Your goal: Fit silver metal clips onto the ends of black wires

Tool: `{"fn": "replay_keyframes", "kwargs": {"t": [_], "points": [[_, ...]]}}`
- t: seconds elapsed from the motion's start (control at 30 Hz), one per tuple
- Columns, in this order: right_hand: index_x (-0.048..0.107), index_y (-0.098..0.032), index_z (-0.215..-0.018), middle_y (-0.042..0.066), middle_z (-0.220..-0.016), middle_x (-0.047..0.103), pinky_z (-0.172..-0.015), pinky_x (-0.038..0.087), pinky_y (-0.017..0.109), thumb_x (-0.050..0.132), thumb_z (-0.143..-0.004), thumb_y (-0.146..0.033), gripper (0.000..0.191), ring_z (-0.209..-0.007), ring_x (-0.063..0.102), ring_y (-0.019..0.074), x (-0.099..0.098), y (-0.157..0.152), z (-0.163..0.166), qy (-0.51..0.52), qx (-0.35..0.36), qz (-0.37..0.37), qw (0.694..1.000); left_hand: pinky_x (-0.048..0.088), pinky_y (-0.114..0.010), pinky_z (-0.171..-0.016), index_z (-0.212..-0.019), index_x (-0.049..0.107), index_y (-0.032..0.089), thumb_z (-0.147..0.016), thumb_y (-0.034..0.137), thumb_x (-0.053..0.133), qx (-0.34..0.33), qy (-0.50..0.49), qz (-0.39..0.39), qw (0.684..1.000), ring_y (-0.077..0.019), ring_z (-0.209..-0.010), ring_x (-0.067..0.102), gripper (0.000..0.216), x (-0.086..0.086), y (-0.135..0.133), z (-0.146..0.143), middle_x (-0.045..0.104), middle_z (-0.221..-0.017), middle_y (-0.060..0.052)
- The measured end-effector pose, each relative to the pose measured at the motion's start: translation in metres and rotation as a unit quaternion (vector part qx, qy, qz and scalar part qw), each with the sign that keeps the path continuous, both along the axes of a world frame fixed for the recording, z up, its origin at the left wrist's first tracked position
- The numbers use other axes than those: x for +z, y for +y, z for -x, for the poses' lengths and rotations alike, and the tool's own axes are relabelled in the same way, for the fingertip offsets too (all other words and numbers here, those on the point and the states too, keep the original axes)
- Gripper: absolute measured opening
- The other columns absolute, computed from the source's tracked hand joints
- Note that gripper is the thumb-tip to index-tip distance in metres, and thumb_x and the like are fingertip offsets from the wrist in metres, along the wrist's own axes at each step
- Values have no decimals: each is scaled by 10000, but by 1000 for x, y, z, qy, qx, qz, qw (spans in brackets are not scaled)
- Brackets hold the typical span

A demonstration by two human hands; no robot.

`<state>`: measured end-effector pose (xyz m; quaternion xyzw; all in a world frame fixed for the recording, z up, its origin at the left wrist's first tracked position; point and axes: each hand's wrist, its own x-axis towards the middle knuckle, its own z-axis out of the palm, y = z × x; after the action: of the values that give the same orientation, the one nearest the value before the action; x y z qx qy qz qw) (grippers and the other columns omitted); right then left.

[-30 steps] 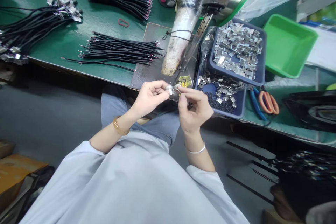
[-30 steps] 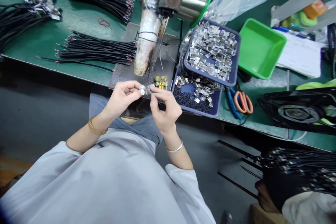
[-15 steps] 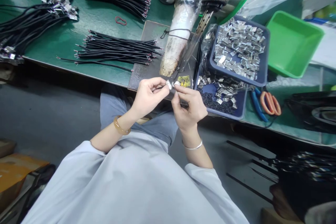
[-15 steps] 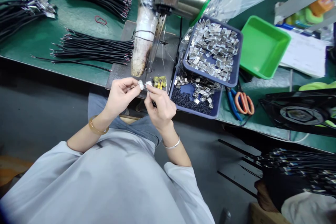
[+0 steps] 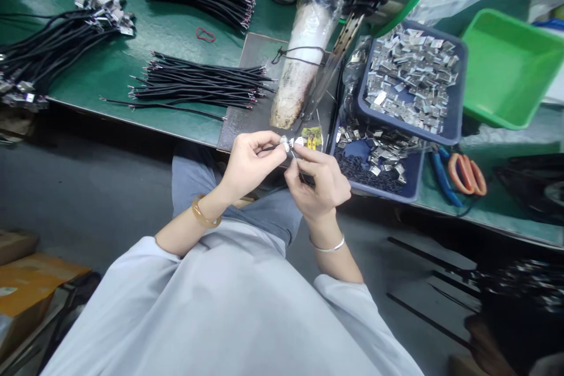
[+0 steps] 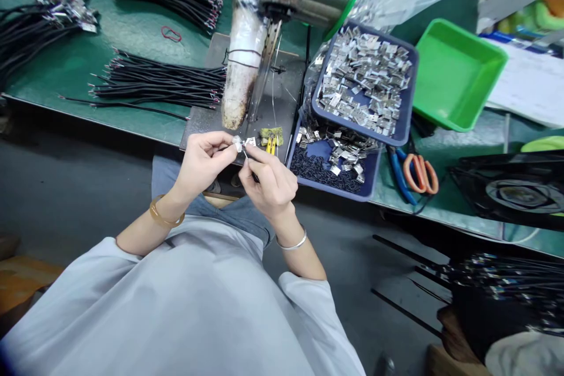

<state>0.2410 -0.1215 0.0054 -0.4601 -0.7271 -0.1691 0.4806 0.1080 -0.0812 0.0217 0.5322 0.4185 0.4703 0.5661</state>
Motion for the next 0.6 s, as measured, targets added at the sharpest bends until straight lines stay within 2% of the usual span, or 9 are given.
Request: {"fn": "replay_keyframes", "kwargs": {"t": [0.1, 0.33, 0.43, 0.53, 0.6], "points": [[575, -200, -855, 69, -904, 793, -690, 598, 186, 689, -834, -48, 191, -771, 767, 138, 0, -1, -1, 1, -1, 1, 1000, 303, -185, -498, -646, 658, 124, -726, 268, 630, -5, 3, 5, 1000, -64, -549, 388, 168, 0, -1, 1, 513, -591, 15], [624, -206, -904, 25, -909, 787, -703, 605, 213, 701, -854, -83, 153, -792, 761, 138, 6, -3, -3, 26, -7, 2, 1000, 256, -184, -470, -655, 655, 119, -739, 273, 616, -34, 9, 2, 999, -51, -512, 329, 180, 3, -6, 3, 453, -561, 37], [648, -216, -907, 25, -986, 781, -676, 606, 225, 704, -856, -96, 142, -852, 762, 149, 10, -5, -4, 92, -4, 71, 993, 261, -199, -479, -674, 694, 115, -758, 253, 618, -31, 27, -32, 999, -53, -502, 323, 179, 2, -8, 5, 446, -551, 41], [648, -211, -854, 20, -965, 770, -643, 605, 225, 685, -876, -125, 97, -837, 752, 142, 12, -6, -3, 187, 24, 168, 968, 289, -210, -507, -662, 725, 122, -769, 233, 626, -10, 43, -78, 996, -60, -510, 346, 184, 0, -6, 6, 417, -537, 44], [634, -206, -814, 22, -947, 762, -643, 605, 235, 680, -876, -139, 102, -840, 744, 145, 12, -5, -3, 221, 38, 197, 954, 285, -212, -505, -643, 728, 124, -771, 243, 628, -6, 43, -84, 995, -60, -502, 330, 202, 0, -4, 6, 393, -518, 48]]}}
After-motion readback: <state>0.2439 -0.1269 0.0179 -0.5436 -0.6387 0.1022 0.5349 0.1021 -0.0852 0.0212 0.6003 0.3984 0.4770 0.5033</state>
